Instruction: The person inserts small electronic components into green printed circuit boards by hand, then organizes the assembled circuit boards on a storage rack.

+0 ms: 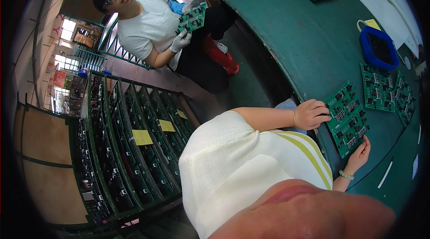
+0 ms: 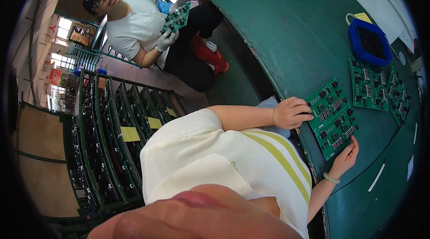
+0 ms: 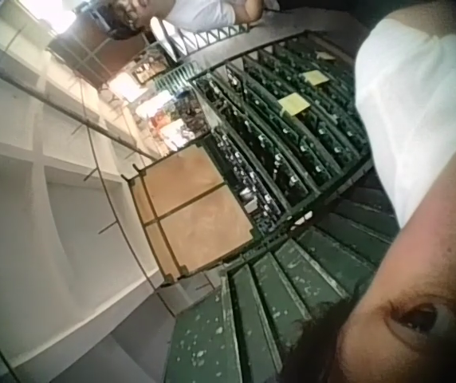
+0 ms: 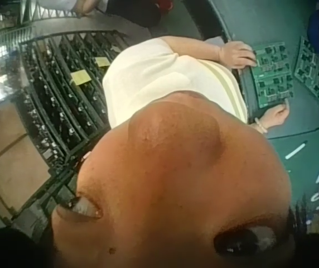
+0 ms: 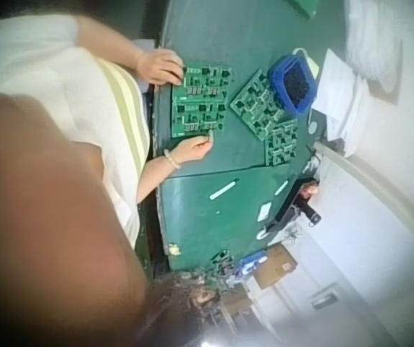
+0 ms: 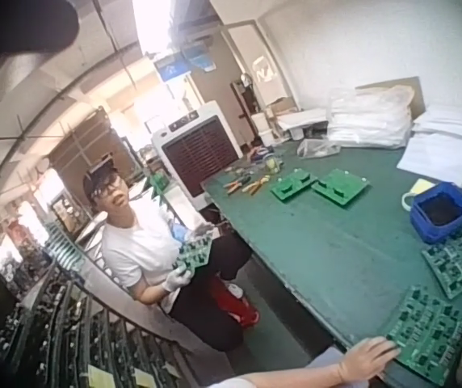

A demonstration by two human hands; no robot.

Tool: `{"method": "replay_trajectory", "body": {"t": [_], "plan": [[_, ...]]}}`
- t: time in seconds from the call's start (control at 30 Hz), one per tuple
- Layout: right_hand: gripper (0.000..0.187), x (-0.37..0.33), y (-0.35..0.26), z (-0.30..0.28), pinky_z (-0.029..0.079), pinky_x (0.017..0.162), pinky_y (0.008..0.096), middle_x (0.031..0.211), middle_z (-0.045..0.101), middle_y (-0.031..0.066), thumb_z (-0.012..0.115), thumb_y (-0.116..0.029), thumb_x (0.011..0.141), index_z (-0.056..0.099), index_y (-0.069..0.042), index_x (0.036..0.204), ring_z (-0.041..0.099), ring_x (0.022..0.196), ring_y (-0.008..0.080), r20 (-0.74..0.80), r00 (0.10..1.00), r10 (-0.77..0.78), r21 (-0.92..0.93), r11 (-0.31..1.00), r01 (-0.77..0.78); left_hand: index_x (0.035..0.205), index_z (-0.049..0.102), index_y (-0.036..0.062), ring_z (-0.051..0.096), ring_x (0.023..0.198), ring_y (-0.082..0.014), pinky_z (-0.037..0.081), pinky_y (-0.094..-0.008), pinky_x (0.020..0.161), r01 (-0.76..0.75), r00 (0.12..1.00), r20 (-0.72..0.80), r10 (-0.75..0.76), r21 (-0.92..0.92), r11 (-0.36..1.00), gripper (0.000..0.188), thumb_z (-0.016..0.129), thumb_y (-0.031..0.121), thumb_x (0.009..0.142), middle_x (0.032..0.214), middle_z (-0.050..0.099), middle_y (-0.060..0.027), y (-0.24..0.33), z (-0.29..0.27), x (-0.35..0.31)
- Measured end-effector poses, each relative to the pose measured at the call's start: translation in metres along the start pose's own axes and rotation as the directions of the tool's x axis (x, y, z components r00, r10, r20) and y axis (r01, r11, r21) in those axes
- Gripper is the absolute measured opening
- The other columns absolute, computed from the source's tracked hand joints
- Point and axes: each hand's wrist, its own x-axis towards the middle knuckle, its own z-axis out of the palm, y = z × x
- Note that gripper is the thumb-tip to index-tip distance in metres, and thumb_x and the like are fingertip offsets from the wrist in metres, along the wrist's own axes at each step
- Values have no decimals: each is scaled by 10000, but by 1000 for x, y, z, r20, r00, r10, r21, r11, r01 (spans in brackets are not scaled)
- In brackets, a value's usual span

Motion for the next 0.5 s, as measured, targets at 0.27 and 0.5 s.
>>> {"method": "replay_trajectory", "body": {"t": [0.27,0.5], "plan": [[231,0,-8,-3,409,695,225,965,609,52,411,-103,927,572,-14,1066,508,757,97,24,997,67,-45,997,-66,1040,524,66,520,896,-272,450,-352,717,77,997,-26,-79,-84,993,442,629,26,612,1018,541,-92,-1,9,-7],[235,-1,-4,-1,409,709,225,966,609,53,412,-106,927,574,-16,1072,510,768,99,-6,1000,25,-9,1000,-25,1161,367,104,491,1017,-343,322,-559,907,53,991,-119,-65,-99,994,633,689,96,616,1165,416,-163,-3,12,-11]]}}
